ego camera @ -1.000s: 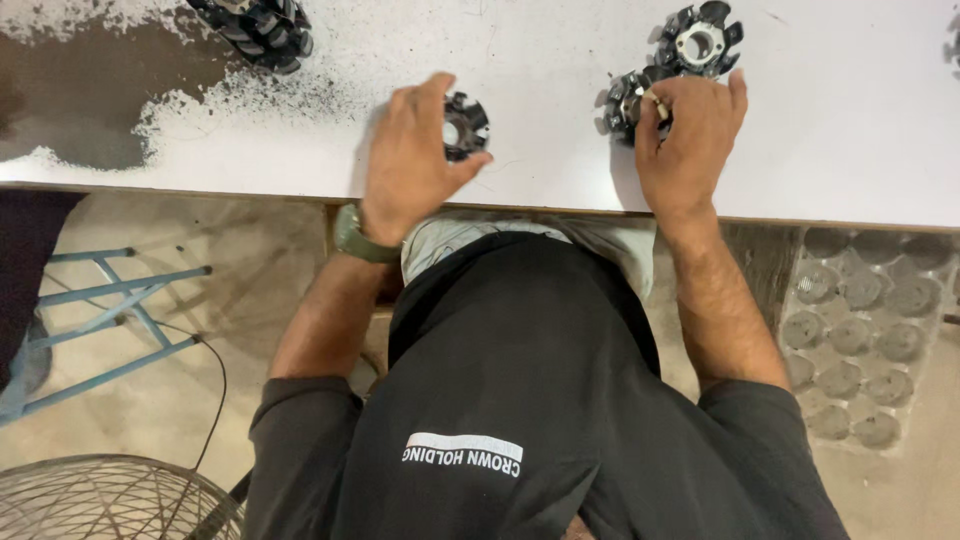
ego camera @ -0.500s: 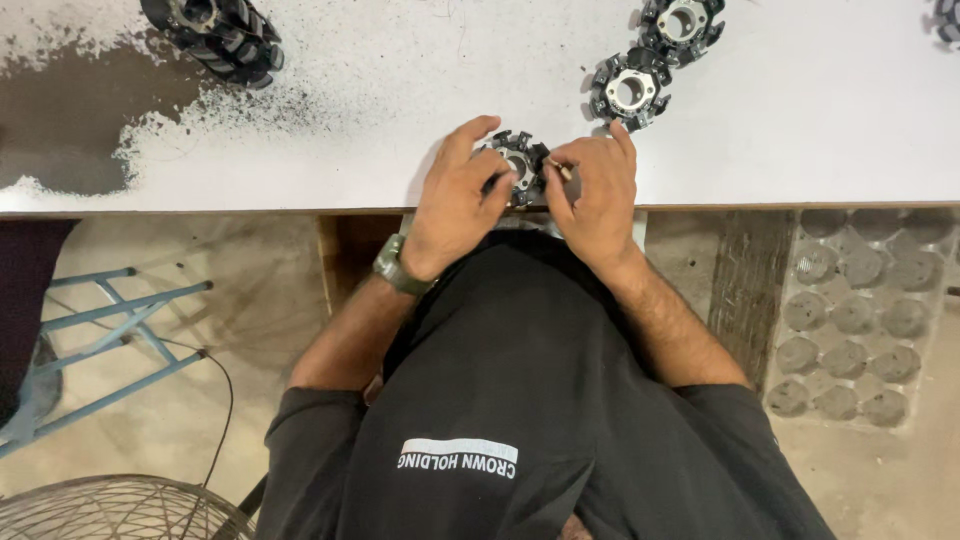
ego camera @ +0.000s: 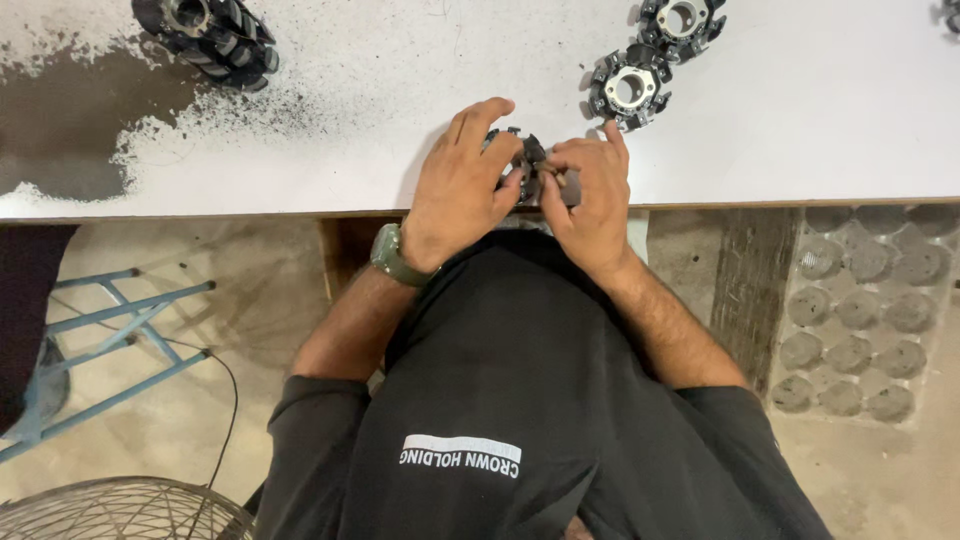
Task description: The person sits at a workbench assembling mecanum wheels, pressing black rubber rollers one at a time into the slots of wheel hubs by hand. Completed wheels accumulate on the table as the person works through a pile of loose rollers.
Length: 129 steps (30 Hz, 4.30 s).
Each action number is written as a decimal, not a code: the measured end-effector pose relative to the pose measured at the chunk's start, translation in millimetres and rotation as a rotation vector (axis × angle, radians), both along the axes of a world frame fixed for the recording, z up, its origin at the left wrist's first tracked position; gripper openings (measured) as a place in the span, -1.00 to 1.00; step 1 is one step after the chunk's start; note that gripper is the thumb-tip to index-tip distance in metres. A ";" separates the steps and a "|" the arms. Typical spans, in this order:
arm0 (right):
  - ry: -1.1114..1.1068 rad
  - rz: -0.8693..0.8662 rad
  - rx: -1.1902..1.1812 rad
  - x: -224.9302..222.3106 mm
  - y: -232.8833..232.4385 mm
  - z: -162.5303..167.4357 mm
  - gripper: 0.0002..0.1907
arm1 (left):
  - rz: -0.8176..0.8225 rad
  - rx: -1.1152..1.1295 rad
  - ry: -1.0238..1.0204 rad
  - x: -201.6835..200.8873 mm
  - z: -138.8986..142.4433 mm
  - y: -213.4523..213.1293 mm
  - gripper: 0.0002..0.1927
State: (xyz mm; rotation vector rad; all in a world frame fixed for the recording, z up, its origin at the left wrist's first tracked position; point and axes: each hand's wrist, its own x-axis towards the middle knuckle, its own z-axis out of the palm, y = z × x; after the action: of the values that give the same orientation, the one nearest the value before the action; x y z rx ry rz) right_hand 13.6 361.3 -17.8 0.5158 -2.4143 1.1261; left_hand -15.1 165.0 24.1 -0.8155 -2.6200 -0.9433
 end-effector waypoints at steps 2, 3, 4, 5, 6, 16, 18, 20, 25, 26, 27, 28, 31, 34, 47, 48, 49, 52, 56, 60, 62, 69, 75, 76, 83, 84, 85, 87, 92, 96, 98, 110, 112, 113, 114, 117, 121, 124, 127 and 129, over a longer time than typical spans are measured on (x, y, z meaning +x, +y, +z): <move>-0.004 -0.016 0.007 3.6 -2.6 -0.1 -0.70 | 0.038 0.042 -0.115 -1.5 -11.6 3.4 -0.74; -0.004 -0.021 0.021 5.4 -3.6 0.0 -0.70 | 0.058 0.070 -0.136 -0.4 -16.7 4.4 -0.76; -0.001 -0.022 0.033 5.7 -4.3 0.4 -0.69 | 0.084 0.097 -0.153 0.9 -21.1 4.4 -0.77; 0.011 -0.020 0.062 4.8 -4.3 0.9 -0.69 | 0.114 0.125 -0.164 1.9 -24.8 4.3 -0.78; 0.025 -0.016 0.090 4.0 -4.0 1.6 -0.69 | 0.123 0.133 -0.154 2.7 -27.8 4.6 -0.80; -0.013 -0.004 0.156 -0.5 -5.8 10.5 -0.73 | 0.130 0.172 -0.058 9.5 -30.7 2.0 -0.85; -0.038 0.018 0.142 -3.3 -4.4 13.5 -0.75 | 0.109 0.163 -0.078 9.1 -29.7 2.8 -0.86; -0.058 0.033 0.126 -4.5 -4.1 15.3 -0.77 | 0.104 0.176 -0.109 9.3 -29.9 5.2 -0.87; -0.100 0.042 0.094 -2.2 -3.2 14.5 -0.77 | 0.163 0.221 -0.118 7.2 -38.0 13.5 -0.90; -0.090 0.040 0.090 -1.9 -3.2 13.9 -0.77 | 0.175 0.222 -0.099 6.6 -40.3 14.5 -0.91; -0.081 0.039 0.086 -1.9 -3.4 13.4 -0.77 | 0.186 0.225 -0.104 5.8 -42.5 15.4 -0.90; -0.072 0.040 0.083 -1.5 -3.6 13.1 -0.77 | 0.199 0.228 -0.110 5.7 -44.5 16.1 -0.90; -0.096 0.035 0.056 -0.4 -3.6 14.0 -0.78 | 0.215 0.251 -0.079 6.6 -48.7 17.4 -0.86; -0.053 0.047 0.065 0.7 -3.2 15.6 -0.76 | 0.212 0.263 -0.062 7.3 -51.4 18.3 -0.84; 0.015 0.057 0.195 -4.3 -2.4 15.6 -0.75 | 0.169 0.329 -0.039 11.0 -37.6 10.3 -0.83; 0.017 0.054 0.150 -2.1 -2.0 15.9 -0.76 | 0.168 0.311 -0.045 10.4 -33.8 5.6 -0.81; 0.016 0.052 0.106 -0.7 -1.5 15.7 -0.77 | 0.166 0.293 -0.055 9.4 -30.4 -0.2 -0.77; 0.022 -0.013 0.043 1.2 -1.9 12.9 -0.79 | 0.103 0.144 -0.076 1.2 -25.3 -9.8 -0.70; -0.012 -0.020 0.084 -5.3 -5.8 5.9 -0.78 | 0.075 0.027 -0.092 -9.1 -26.3 -5.4 -0.72; -0.016 -0.029 0.104 -7.5 -4.0 3.1 -0.78 | 0.091 -0.088 -0.096 -9.6 -25.0 3.4 -0.72; -0.025 -0.022 0.104 -5.6 -3.6 2.5 -0.78 | 0.111 -0.078 -0.095 -8.1 -22.9 2.8 -0.75; -0.021 -0.014 0.114 -7.3 -3.1 4.3 -0.76 | 0.090 0.020 -0.082 -6.1 -25.1 -3.6 -0.79; 0.000 -0.009 0.141 -8.3 -1.2 11.8 -0.74 | 0.052 0.087 -0.044 -12.3 -27.1 -10.3 -0.86; 0.009 -0.002 0.152 -8.6 -1.0 13.0 -0.74 | 0.046 0.067 0.006 -13.3 -26.7 -11.2 -0.86; -0.018 0.009 0.149 -12.2 0.4 17.4 -0.74 | -0.008 0.062 -0.023 -16.1 -28.5 -7.0 -0.87; -0.024 0.011 0.147 -12.2 0.6 17.4 -0.74 | 0.003 0.086 -0.051 -16.2 -29.0 -6.3 -0.87; -0.030 0.014 0.145 -12.1 0.6 17.2 -0.74 | 0.014 0.109 -0.078 -16.3 -29.3 -5.8 -0.86; -0.033 0.015 0.144 -11.6 0.8 16.6 -0.75 | 0.018 0.094 -0.050 -16.8 -28.6 -6.3 -0.85; -0.018 0.010 0.151 -13.2 1.7 15.4 -0.75 | -0.039 -0.021 0.099 -14.8 -22.8 -7.6 -0.84; -0.004 0.013 0.148 -12.9 2.3 13.9 -0.75 | -0.022 0.098 -0.066 -5.7 -20.9 -5.4 -0.84; -0.002 0.011 0.147 -12.4 2.5 12.7 -0.75 | 0.047 0.114 -0.107 -3.1 -21.5 -4.9 -0.84; -0.008 0.024 0.119 -6.2 3.0 10.5 -0.74 | 0.050 0.116 -0.139 -1.0 -20.9 -4.6 -0.86; 0.035 0.043 0.072 0.2 2.6 8.9 -0.72 | 0.046 0.142 -0.172 0.3 -22.0 -6.4 -0.86; 0.030 0.054 0.069 3.4 1.5 7.4 -0.72 | 0.047 0.155 -0.193 2.1 -22.7 -7.6 -0.86; 0.027 0.063 0.067 6.0 0.2 5.7 -0.72 | 0.045 0.167 -0.207 3.7 -23.6 -8.2 -0.86; 0.032 0.074 0.076 7.7 -1.7 1.4 -0.71 | 0.048 0.197 -0.210 8.0 -25.1 -10.1 -0.85; 0.045 0.075 0.106 6.2 -2.5 -1.2 -0.69 | 0.053 0.198 -0.179 11.7 -25.6 -9.4 -0.84; 0.034 0.072 0.120 4.7 -3.3 -1.9 -0.69 | 0.065 0.182 -0.177 12.6 -28.4 -8.9 -0.85; 0.046 0.067 0.126 3.7 -4.3 -2.9 -0.69 | 0.063 0.179 -0.180 13.3 -34.4 -10.4 -0.86; 0.044 0.063 0.141 3.3 -3.7 -3.4 -0.69 | 0.067 0.173 -0.178 13.5 -38.7 -10.9 -0.86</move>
State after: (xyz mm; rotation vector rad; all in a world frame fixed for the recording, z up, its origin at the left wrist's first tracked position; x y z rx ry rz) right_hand 16.9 357.6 -21.2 0.6587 -2.4664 0.9634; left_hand -1.6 154.2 -14.6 -0.6241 -2.6447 -1.2554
